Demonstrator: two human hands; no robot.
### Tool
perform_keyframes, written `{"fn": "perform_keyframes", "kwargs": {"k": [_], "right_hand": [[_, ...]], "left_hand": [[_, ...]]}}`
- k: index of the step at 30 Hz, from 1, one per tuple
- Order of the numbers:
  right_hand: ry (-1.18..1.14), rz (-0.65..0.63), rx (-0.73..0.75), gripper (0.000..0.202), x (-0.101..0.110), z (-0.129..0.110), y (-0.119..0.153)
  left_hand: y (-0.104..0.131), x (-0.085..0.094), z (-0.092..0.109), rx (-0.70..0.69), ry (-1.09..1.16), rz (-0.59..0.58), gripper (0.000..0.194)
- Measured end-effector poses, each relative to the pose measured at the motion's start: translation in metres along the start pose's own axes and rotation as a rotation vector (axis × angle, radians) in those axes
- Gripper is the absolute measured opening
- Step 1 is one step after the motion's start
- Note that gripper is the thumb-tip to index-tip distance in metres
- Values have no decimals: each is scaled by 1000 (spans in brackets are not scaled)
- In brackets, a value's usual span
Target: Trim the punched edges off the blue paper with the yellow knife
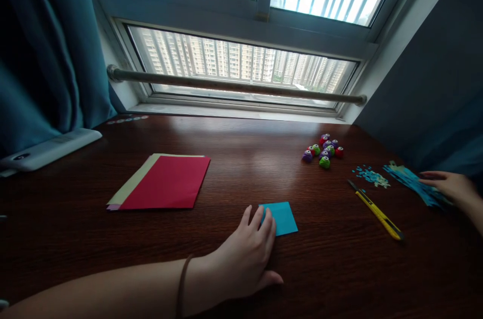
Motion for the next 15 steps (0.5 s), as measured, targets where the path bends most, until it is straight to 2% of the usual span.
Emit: {"fn": "perform_keyframes", "kwargs": {"k": [2, 4, 8, 11, 15], "right_hand": [[33, -45, -34, 26, -19, -9, 3], [-37, -65, -5, 26, -44, -30, 11], [-302, -165, 88, 28, -119, -86, 26], [-442, -248, 118, 34, -175, -122, 26], [-559, -338, 64, 52, -226, -146, 19]], "left_hand": [[0, 1, 0, 3, 16, -1, 82], [0, 2, 0, 4, 32, -1, 82], [0, 2, -2, 3, 60, -13, 80], [2, 4, -5, 0, 77, -33, 84], [-6, 15, -12, -30, 200, -20, 89]]}}
Point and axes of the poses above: each hand's wrist, its own y-axis away from the middle knuckle, its own x-axis out of the back of the hand, z = x × y, the point moved 9 cm from there along -y, towards the middle knuckle, and after that the axes turned 4 degrees about -x, right-handed, at the moved point
